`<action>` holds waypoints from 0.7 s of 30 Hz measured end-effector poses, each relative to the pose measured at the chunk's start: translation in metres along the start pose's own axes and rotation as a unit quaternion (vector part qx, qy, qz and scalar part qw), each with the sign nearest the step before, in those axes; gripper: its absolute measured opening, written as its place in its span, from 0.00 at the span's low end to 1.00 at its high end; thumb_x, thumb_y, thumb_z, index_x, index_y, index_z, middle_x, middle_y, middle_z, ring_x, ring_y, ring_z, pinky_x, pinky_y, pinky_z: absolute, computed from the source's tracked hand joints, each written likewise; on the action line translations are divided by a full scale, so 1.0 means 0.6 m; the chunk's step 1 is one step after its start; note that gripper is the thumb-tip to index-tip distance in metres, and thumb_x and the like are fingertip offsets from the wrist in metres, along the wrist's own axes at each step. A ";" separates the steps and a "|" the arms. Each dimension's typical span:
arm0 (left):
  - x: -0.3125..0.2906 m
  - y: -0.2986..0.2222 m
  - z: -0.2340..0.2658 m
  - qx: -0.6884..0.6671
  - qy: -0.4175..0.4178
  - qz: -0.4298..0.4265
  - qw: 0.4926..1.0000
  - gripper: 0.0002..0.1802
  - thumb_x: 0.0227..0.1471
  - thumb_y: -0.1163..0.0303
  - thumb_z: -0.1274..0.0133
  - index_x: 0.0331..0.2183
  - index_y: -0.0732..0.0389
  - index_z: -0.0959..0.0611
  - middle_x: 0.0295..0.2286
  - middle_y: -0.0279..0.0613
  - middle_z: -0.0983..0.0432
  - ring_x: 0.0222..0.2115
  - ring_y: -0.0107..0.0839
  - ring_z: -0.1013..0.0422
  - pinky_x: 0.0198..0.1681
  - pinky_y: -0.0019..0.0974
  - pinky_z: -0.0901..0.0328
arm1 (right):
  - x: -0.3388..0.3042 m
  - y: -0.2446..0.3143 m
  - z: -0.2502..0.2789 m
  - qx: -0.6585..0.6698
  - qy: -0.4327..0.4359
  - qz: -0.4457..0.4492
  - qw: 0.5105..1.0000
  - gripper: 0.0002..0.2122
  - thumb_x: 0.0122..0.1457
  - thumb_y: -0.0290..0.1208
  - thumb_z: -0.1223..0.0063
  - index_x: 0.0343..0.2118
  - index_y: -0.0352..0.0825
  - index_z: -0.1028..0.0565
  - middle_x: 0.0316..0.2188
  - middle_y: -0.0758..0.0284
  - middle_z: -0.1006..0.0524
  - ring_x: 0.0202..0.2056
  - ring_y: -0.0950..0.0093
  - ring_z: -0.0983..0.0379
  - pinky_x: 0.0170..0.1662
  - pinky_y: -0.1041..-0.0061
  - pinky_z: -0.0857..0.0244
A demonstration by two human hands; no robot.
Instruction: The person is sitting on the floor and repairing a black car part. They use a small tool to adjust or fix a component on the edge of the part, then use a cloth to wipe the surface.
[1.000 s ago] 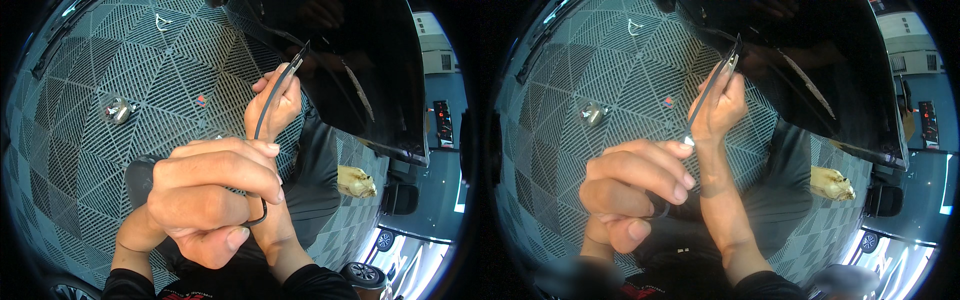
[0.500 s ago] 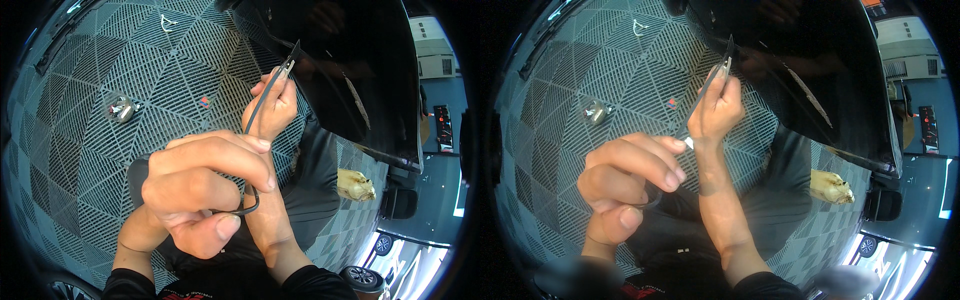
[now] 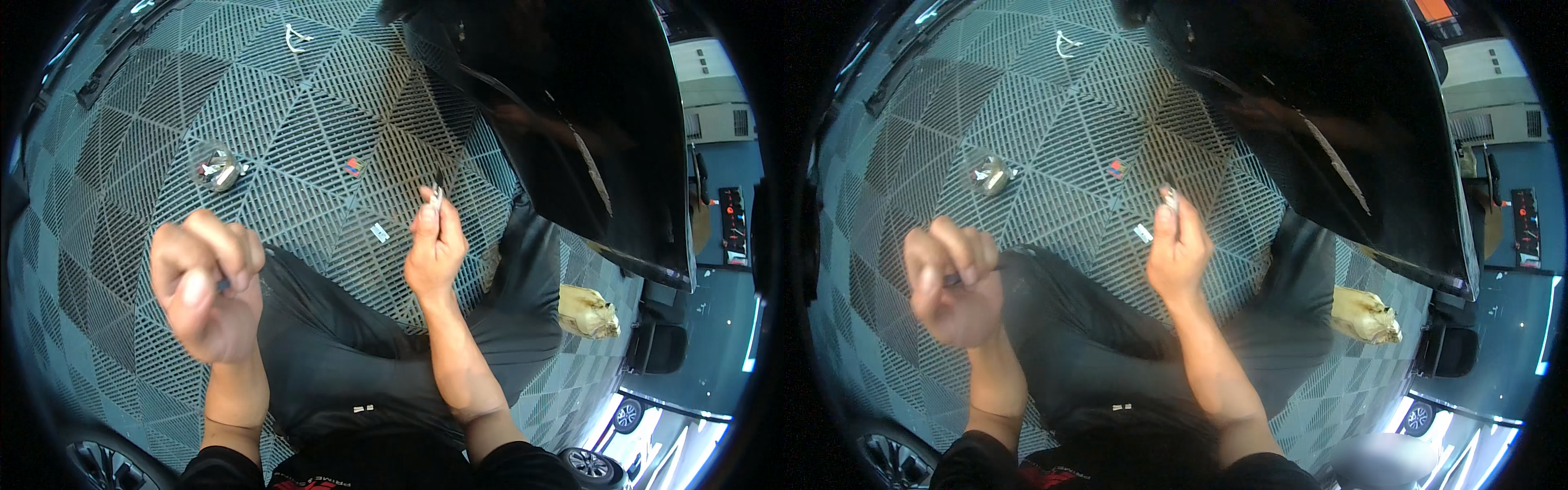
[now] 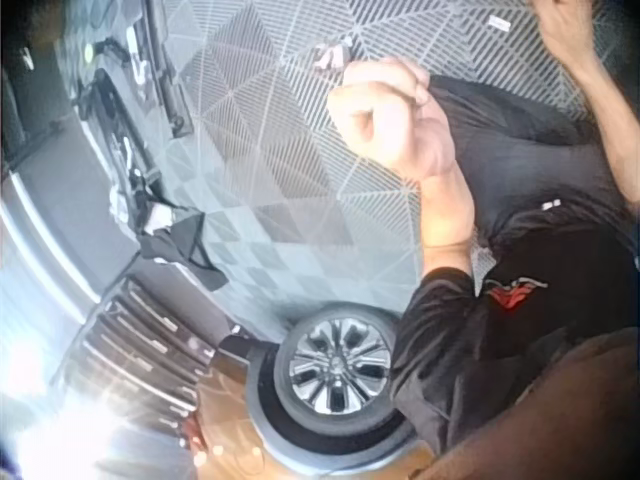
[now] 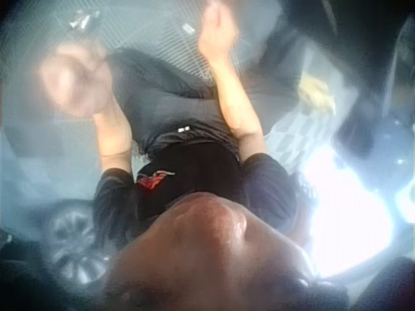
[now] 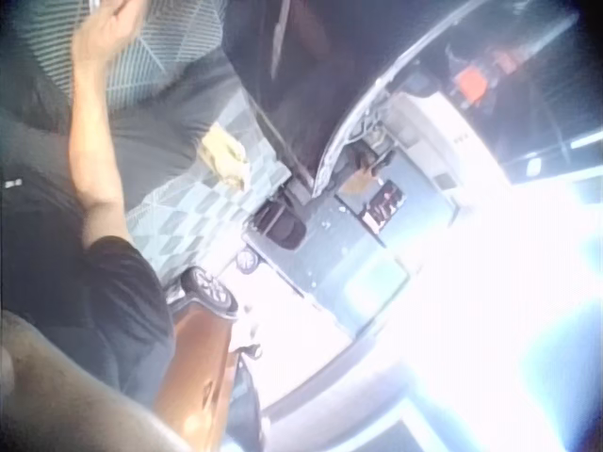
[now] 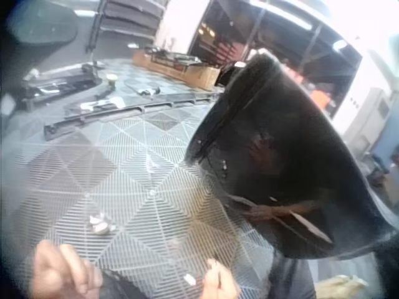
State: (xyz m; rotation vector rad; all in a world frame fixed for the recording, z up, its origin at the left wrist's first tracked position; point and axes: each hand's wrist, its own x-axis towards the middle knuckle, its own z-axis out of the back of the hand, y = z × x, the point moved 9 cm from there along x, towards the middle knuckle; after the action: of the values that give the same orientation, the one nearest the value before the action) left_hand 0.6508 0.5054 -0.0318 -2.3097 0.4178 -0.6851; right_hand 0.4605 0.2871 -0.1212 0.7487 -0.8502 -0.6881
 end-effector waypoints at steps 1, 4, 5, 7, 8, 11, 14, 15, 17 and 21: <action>-0.002 0.008 0.010 0.005 -0.006 0.012 1.000 0.14 0.56 0.66 0.44 0.30 0.58 0.34 0.24 0.38 0.35 0.19 0.23 0.43 0.22 0.29 0.45 | -0.012 -0.013 0.010 -0.014 0.008 -0.021 1.000 0.14 0.71 0.32 0.51 0.50 0.27 0.22 0.28 0.70 0.25 0.29 0.81 0.31 0.35 0.80 0.35; -0.005 0.053 0.011 0.027 -0.030 0.050 0.998 0.15 0.55 0.70 0.42 0.40 0.62 0.30 0.23 0.34 0.34 0.20 0.20 0.40 0.22 0.25 0.44 | -0.042 -0.048 0.044 -0.016 0.019 -0.111 0.993 0.14 0.69 0.31 0.47 0.50 0.27 0.21 0.34 0.62 0.18 0.35 0.75 0.23 0.41 0.74 0.29; -0.003 0.071 0.007 0.010 -0.006 0.059 0.998 0.15 0.56 0.71 0.43 0.42 0.64 0.28 0.24 0.33 0.33 0.20 0.19 0.40 0.22 0.25 0.45 | -0.053 -0.056 0.049 0.021 0.034 -0.163 0.986 0.15 0.70 0.31 0.48 0.53 0.27 0.23 0.31 0.68 0.22 0.32 0.81 0.27 0.37 0.79 0.31; 0.003 0.107 -0.005 -0.014 -0.010 0.088 0.996 0.07 0.60 0.72 0.45 0.39 0.64 0.24 0.25 0.31 0.31 0.21 0.17 0.40 0.23 0.23 0.45 | -0.060 -0.054 0.067 0.047 0.017 -0.171 0.984 0.15 0.71 0.31 0.50 0.54 0.27 0.24 0.30 0.72 0.25 0.30 0.84 0.30 0.34 0.82 0.34; 0.007 0.129 -0.004 -0.022 -0.020 0.113 0.993 0.06 0.63 0.71 0.46 0.38 0.63 0.22 0.26 0.31 0.30 0.22 0.16 0.40 0.23 0.22 0.44 | -0.062 -0.051 0.073 0.063 0.017 -0.165 0.984 0.15 0.71 0.31 0.50 0.55 0.27 0.24 0.31 0.73 0.25 0.29 0.85 0.31 0.33 0.83 0.35; 0.014 0.208 0.000 0.013 -0.078 0.187 0.979 0.11 0.68 0.65 0.48 0.42 0.63 0.19 0.25 0.29 0.31 0.23 0.16 0.38 0.23 0.25 0.41 | -0.071 -0.039 0.085 0.098 -0.003 -0.195 0.976 0.16 0.72 0.36 0.50 0.56 0.31 0.26 0.27 0.75 0.28 0.24 0.89 0.36 0.28 0.88 0.40; 0.006 0.293 0.013 0.050 -0.083 0.243 0.965 0.17 0.69 0.58 0.49 0.44 0.64 0.18 0.25 0.27 0.31 0.22 0.17 0.39 0.24 0.26 0.39 | -0.073 -0.039 0.096 0.097 0.000 -0.187 0.977 0.16 0.72 0.36 0.49 0.57 0.32 0.26 0.26 0.75 0.27 0.25 0.88 0.35 0.27 0.87 0.38; 0.000 0.323 0.022 0.061 -0.076 0.266 0.959 0.18 0.69 0.58 0.49 0.45 0.64 0.18 0.24 0.27 0.31 0.21 0.17 0.39 0.24 0.26 0.39 | -0.075 -0.044 0.098 0.102 0.008 -0.193 0.976 0.17 0.72 0.36 0.49 0.57 0.31 0.26 0.26 0.75 0.27 0.25 0.88 0.35 0.27 0.87 0.38; -0.013 0.363 0.029 0.081 -0.064 0.310 0.945 0.19 0.69 0.57 0.49 0.46 0.64 0.17 0.23 0.26 0.32 0.20 0.17 0.40 0.24 0.26 0.39 | -0.077 -0.052 0.104 0.111 0.024 -0.202 0.973 0.17 0.72 0.35 0.49 0.57 0.31 0.26 0.26 0.75 0.28 0.25 0.88 0.35 0.27 0.87 0.38; -0.023 0.377 0.013 0.191 -0.025 0.326 0.925 0.19 0.69 0.57 0.50 0.47 0.64 0.17 0.20 0.23 0.36 0.18 0.16 0.43 0.22 0.27 0.44 | -0.087 -0.073 0.118 0.111 0.033 -0.238 0.964 0.16 0.72 0.35 0.50 0.57 0.31 0.26 0.26 0.75 0.28 0.25 0.88 0.35 0.27 0.87 0.39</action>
State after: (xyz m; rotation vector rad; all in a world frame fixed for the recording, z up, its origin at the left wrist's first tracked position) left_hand 0.6205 0.3543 -0.1978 -1.6650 0.8882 -0.3291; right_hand 0.3655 0.2826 -0.1453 1.1935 -0.6965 -0.9971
